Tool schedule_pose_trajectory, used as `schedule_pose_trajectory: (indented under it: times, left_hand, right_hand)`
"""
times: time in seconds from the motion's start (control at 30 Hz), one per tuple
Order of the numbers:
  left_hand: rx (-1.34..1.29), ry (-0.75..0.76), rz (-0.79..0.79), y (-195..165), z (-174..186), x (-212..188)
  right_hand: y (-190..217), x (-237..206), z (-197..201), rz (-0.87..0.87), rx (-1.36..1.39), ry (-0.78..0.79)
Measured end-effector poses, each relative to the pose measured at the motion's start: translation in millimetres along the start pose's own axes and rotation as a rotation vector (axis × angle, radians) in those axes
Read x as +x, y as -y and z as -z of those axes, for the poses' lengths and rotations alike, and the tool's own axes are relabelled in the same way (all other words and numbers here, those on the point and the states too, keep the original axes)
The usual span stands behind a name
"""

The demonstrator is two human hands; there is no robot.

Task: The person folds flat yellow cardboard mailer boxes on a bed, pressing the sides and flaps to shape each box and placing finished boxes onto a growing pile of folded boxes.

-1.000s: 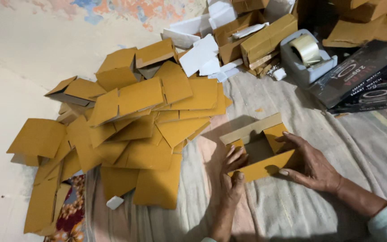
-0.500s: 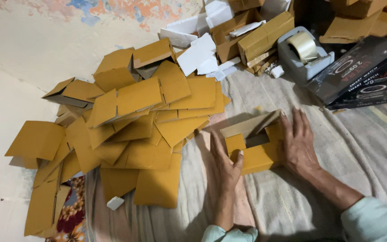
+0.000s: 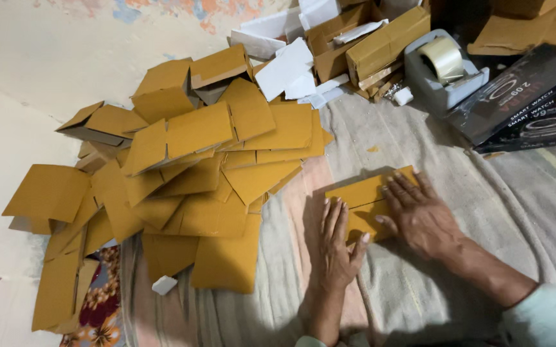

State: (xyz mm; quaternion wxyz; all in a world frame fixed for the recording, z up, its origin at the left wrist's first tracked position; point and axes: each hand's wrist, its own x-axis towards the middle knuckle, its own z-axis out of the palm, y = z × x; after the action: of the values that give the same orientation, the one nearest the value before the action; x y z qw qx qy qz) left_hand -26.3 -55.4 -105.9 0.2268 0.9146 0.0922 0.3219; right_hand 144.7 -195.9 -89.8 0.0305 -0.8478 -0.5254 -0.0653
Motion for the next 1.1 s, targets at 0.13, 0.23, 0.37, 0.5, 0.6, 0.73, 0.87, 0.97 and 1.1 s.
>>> schedule_pose_trajectory:
  times: [0.13,0.23,0.37,0.5,0.6,0.73,0.87,0.97,1.1]
  left_hand:
    - [-0.139,-0.024,0.091,2.9,-5.8,-6.2]
    - [-0.199,-0.123,0.154,6.1,-7.2,-10.9]
    - [-0.071,-0.135,0.179,11.0,-9.3,-15.5]
    - [-0.005,-0.093,0.146,12.6,-7.4,-15.2]
    - [0.105,-0.018,0.187,8.1,-2.9,-7.3]
    - [0.413,0.129,0.179,-5.4,-12.2,29.9]
    - [0.312,0.347,0.351,-20.0,-55.1,92.5]
    - [0.286,0.403,0.320,-26.6,-85.5,115.4]
    - [0.285,0.401,0.281,-6.4,-94.2,110.2]
  right_hand:
    - [36.5,34.6,5.4,0.117,0.090,0.085]
    - [70.6,58.0,12.4,0.199,0.006,0.220]
    - [72.7,63.1,16.6,0.260,0.010,0.235]
    - [14.1,51.3,7.0,-0.020,0.054,0.135]
    - [-24.1,39.4,-9.2,-0.188,0.026,0.018]
    - [-33.2,31.3,-28.2,-0.305,0.390,-0.147]
    - [-27.8,28.1,-32.2,-0.335,0.430,-0.183]
    - [-29.4,27.9,-29.7,-0.347,0.396,-0.213]
    - [-32.7,27.6,-29.6,-0.371,0.413,-0.254]
